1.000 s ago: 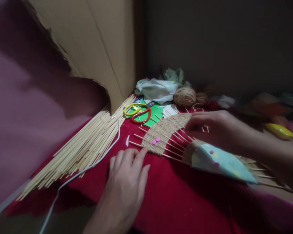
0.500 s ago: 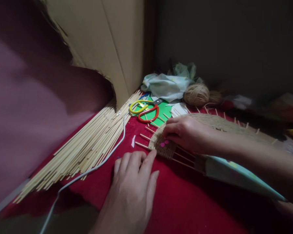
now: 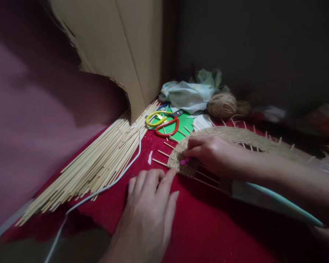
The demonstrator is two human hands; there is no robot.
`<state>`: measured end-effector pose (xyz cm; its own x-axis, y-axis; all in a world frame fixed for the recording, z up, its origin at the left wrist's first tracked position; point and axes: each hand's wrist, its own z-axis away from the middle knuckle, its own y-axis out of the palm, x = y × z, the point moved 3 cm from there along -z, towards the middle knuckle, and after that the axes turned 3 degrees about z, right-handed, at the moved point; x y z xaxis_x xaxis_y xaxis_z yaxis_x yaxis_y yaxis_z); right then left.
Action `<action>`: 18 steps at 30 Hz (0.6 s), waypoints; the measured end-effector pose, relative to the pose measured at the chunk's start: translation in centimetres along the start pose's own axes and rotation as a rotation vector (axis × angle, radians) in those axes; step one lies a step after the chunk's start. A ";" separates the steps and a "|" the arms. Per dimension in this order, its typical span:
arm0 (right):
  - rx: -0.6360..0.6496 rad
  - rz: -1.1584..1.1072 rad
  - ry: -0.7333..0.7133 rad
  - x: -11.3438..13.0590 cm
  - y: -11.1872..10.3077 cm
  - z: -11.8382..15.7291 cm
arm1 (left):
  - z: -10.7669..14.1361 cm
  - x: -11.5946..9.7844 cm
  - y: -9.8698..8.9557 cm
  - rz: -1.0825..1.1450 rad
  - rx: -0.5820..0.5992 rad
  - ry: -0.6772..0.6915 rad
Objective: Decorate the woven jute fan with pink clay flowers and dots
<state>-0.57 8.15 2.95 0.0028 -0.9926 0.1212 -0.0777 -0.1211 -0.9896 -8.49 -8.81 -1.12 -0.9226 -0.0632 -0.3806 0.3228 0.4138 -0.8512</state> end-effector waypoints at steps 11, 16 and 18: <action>0.018 0.022 0.040 0.2 0.1 0.8 | 0.0 0.0 0.1 0.007 -0.028 0.007; -0.092 0.044 0.062 0.3 -1.3 1.6 | -0.2 -0.2 0.0 0.021 -0.043 -0.011; -0.131 0.060 0.087 0.2 -2.6 2.7 | -0.3 -0.2 0.0 0.025 -0.049 -0.004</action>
<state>2.35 8.30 5.33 -0.0914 -0.9930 0.0742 -0.2041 -0.0543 -0.9774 -8.38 -8.56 -0.98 -0.9136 -0.0557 -0.4028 0.3347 0.4594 -0.8227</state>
